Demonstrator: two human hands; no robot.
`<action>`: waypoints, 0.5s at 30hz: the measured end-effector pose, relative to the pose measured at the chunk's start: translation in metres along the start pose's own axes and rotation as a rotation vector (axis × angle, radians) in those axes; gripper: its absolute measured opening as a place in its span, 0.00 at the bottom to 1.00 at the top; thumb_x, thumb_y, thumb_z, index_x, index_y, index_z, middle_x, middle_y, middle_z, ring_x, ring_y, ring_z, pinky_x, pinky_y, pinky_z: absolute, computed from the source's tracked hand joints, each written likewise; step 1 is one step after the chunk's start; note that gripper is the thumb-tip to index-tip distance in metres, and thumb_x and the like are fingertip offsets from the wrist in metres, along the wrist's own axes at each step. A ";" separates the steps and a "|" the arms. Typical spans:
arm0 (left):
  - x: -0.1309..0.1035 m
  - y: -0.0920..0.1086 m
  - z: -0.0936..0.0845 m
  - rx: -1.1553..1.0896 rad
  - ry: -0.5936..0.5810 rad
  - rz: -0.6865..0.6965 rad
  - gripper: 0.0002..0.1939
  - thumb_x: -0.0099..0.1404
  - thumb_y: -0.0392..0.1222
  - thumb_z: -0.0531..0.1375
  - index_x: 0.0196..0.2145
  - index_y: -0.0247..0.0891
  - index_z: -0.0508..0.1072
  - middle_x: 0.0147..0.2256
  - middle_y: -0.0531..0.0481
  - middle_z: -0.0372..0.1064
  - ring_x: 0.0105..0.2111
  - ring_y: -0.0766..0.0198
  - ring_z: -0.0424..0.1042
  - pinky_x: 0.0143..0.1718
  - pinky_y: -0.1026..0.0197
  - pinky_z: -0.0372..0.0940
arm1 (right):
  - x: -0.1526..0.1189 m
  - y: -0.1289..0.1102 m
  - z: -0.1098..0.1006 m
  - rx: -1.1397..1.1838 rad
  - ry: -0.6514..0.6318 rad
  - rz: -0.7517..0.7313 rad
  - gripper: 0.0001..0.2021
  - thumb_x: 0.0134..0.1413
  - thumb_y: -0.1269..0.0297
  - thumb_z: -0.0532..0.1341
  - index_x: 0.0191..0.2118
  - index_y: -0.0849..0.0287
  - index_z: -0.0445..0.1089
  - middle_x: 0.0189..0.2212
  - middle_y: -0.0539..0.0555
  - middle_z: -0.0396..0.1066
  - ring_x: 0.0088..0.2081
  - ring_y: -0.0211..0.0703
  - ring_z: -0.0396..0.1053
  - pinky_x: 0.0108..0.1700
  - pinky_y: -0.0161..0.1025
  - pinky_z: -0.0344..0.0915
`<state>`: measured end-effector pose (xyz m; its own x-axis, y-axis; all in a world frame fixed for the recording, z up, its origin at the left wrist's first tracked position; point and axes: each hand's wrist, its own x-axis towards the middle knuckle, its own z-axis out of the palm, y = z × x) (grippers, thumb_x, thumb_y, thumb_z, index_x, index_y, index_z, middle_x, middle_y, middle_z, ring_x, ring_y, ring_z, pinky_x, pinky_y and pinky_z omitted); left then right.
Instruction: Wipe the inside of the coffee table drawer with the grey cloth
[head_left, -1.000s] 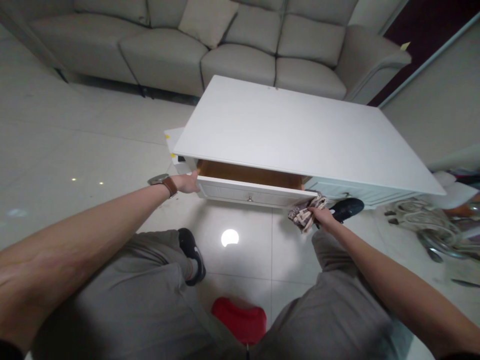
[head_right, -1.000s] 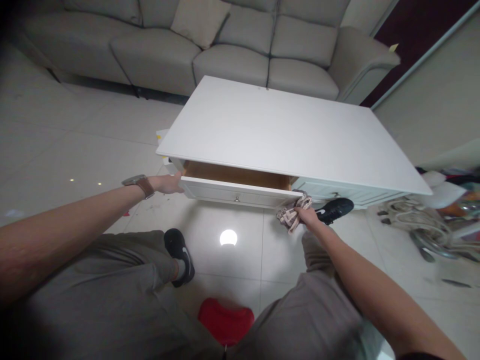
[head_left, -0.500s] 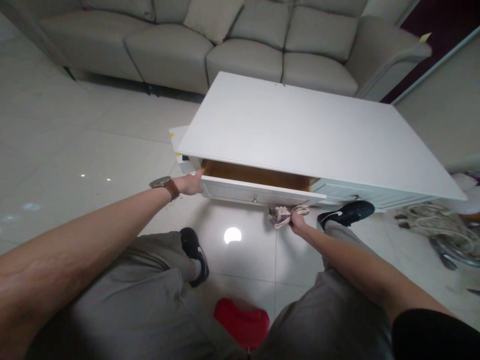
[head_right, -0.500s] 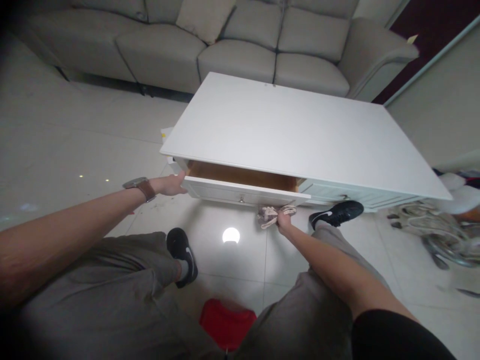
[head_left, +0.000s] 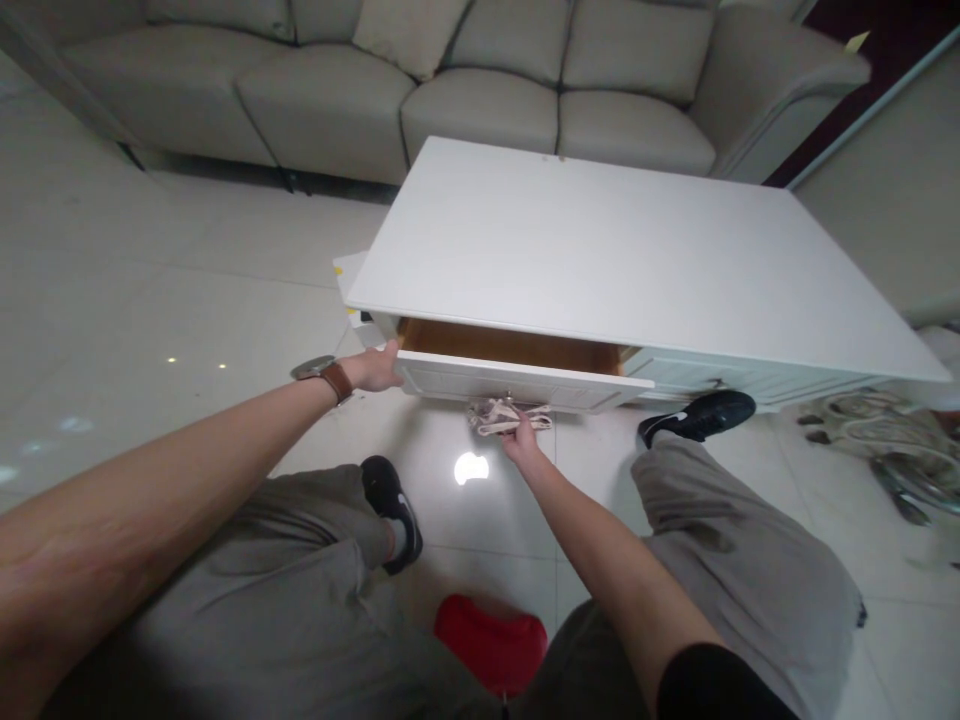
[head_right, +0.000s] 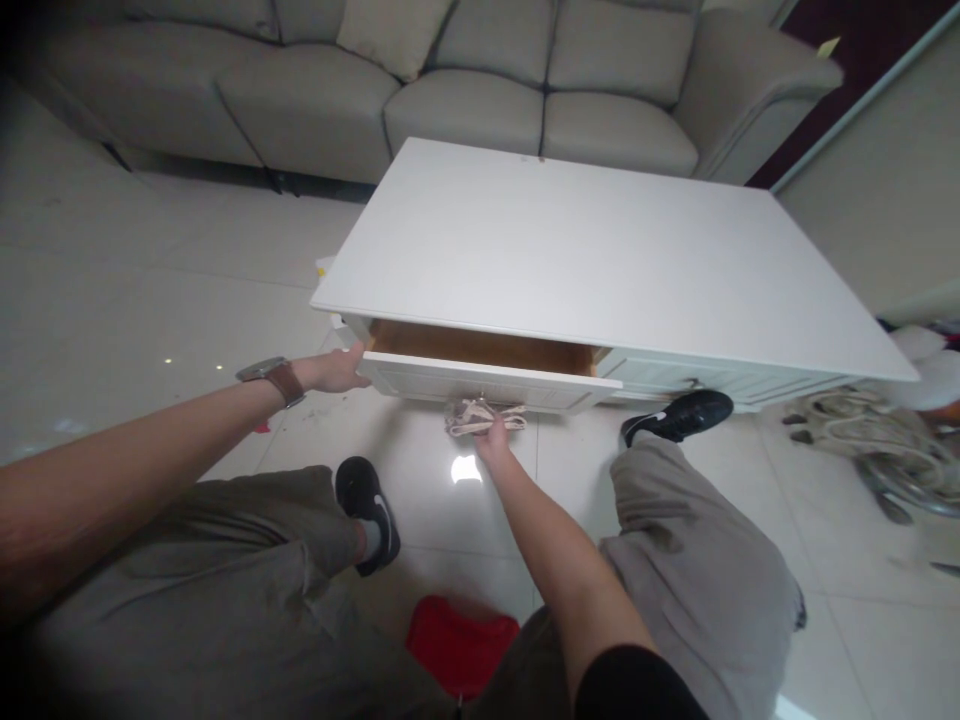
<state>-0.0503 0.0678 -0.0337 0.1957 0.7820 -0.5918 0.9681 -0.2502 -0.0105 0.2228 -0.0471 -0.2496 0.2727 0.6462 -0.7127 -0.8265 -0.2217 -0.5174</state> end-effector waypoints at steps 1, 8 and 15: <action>0.000 0.000 0.000 0.002 0.000 0.001 0.34 0.69 0.51 0.55 0.65 0.30 0.53 0.58 0.27 0.70 0.55 0.47 0.74 0.49 0.56 0.69 | 0.003 -0.017 -0.011 0.011 0.062 -0.016 0.09 0.62 0.68 0.51 0.34 0.57 0.68 0.23 0.49 0.76 0.29 0.41 0.76 0.40 0.44 0.76; 0.000 0.004 0.000 -0.020 -0.006 -0.009 0.36 0.69 0.50 0.56 0.66 0.29 0.51 0.60 0.26 0.67 0.56 0.46 0.72 0.50 0.56 0.68 | 0.003 -0.121 -0.089 0.049 0.312 -0.184 0.18 0.60 0.67 0.41 0.29 0.52 0.65 0.20 0.48 0.73 0.29 0.41 0.76 0.36 0.38 0.74; 0.001 0.003 -0.005 -0.054 -0.048 -0.023 0.41 0.65 0.53 0.60 0.67 0.28 0.52 0.61 0.28 0.67 0.58 0.43 0.70 0.52 0.56 0.67 | 0.002 -0.035 -0.031 0.012 0.162 -0.016 0.10 0.60 0.68 0.51 0.34 0.55 0.69 0.25 0.47 0.77 0.30 0.41 0.77 0.46 0.48 0.76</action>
<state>-0.0466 0.0703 -0.0301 0.1670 0.7585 -0.6299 0.9796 -0.2003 0.0185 0.2675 -0.0606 -0.2481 0.3610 0.5236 -0.7717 -0.8268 -0.2031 -0.5245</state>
